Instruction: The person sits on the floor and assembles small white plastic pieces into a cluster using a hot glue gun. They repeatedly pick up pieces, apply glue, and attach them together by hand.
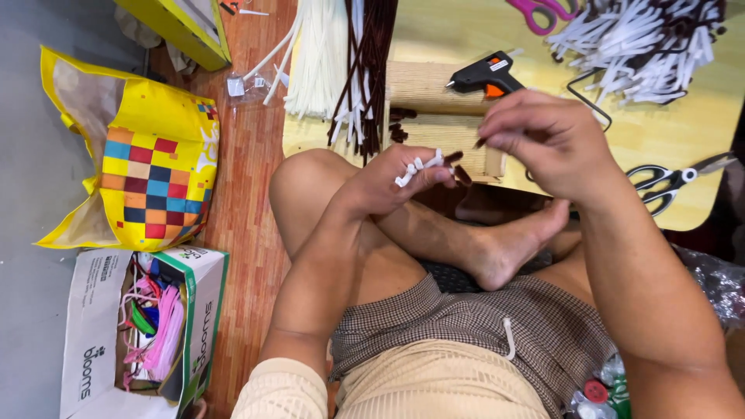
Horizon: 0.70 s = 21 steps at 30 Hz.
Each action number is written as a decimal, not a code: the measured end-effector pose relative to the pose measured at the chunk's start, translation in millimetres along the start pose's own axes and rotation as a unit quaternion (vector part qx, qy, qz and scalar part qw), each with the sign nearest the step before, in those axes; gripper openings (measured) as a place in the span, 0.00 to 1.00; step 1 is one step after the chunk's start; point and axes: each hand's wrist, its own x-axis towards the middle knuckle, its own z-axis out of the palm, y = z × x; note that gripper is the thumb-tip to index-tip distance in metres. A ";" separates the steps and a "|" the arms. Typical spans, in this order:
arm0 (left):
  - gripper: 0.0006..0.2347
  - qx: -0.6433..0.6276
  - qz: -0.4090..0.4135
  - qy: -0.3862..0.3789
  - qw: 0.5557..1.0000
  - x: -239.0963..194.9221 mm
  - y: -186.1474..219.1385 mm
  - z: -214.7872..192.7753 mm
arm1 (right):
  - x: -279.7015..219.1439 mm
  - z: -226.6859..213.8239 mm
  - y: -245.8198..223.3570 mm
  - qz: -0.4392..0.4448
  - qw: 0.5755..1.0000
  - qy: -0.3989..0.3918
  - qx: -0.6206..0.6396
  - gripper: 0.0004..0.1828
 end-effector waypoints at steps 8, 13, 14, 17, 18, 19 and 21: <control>0.09 -0.013 -0.027 -0.060 0.998 -2.8 -2.1 8.9 | 16.7 -1.1 -40.9 0.016 0.990 -0.133 -0.040 0.12; 0.08 -0.024 -0.029 -0.073 0.997 -3.5 -13.0 10.4 | 21.7 -0.7 -31.8 -0.012 0.983 -0.179 -0.049 0.09; 0.08 -0.023 -0.028 -0.076 0.996 -3.2 -13.1 10.4 | 23.1 0.0 -32.9 -0.017 0.982 -0.182 -0.054 0.08; 0.07 -0.023 -0.031 -0.076 0.996 -5.4 -15.0 11.7 | 24.1 2.3 -35.1 -0.019 0.979 -0.192 -0.060 0.06; 0.07 -0.024 -0.034 -0.074 0.996 -6.1 -15.7 11.9 | 24.6 2.8 -35.8 -0.018 0.978 -0.198 -0.063 0.05; 0.07 -0.024 -0.034 -0.074 0.996 -6.0 -15.8 11.3 | 25.0 3.3 -36.6 -0.018 0.978 -0.198 -0.063 0.05; 0.07 -0.025 -0.032 -0.076 0.996 -5.5 -15.8 10.6 | 25.7 4.0 -38.5 -0.012 0.976 -0.207 -0.067 0.05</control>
